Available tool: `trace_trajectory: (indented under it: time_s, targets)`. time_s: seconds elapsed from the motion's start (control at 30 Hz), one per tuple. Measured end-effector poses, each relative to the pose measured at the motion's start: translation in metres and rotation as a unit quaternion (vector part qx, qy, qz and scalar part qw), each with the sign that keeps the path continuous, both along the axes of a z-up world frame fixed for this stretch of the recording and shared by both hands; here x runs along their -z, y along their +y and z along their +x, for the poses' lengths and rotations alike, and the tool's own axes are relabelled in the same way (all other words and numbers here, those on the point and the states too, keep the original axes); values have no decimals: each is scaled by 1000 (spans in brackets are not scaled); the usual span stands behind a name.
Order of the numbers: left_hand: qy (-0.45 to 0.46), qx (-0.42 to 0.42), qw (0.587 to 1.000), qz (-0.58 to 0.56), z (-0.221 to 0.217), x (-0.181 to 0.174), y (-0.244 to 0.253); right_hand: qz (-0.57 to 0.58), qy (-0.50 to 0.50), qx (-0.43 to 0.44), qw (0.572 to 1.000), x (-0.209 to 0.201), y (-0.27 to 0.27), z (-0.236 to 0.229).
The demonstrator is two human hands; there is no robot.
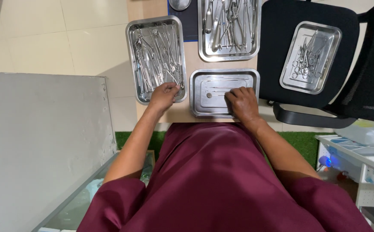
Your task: Sorting dental instruments onto metal trays and placing them into a sterilization unit.
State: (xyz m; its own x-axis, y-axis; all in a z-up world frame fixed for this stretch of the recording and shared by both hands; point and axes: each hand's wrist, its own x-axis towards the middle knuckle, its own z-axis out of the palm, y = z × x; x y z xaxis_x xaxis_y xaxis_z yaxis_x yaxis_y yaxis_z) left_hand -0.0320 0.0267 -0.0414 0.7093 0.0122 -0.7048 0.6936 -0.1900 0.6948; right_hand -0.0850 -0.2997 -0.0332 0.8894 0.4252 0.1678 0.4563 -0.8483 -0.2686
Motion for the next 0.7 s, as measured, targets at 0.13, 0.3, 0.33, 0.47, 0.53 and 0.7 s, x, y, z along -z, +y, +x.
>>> trace_trajectory:
  time_s: [0.13, 0.3, 0.33, 0.47, 0.53, 0.7]
  targets:
    - [0, -2, 1000, 18, 1, -2, -1, -3, -9, 2, 1000, -3, 3, -4]
    - [3, -2, 1000, 15, 1, 14, 4, -17, -4, 11, 1000, -9, 6, -4]
    - [2, -4, 1000, 17, 1, 12, 4, -15, -4, 9, 1000, -7, 6, -5]
    - [3, -1, 1000, 16, 2, 18, 6, -19, 0, 12, 1000, -3, 6, -7]
    - [1, 1, 1000, 19, 1, 22, 8, -25, 4, 13, 1000, -5, 7, -7]
    - [-18, 5, 999, 45, 2, 13, 11, -19, 11, 11, 1000, -11, 9, -5]
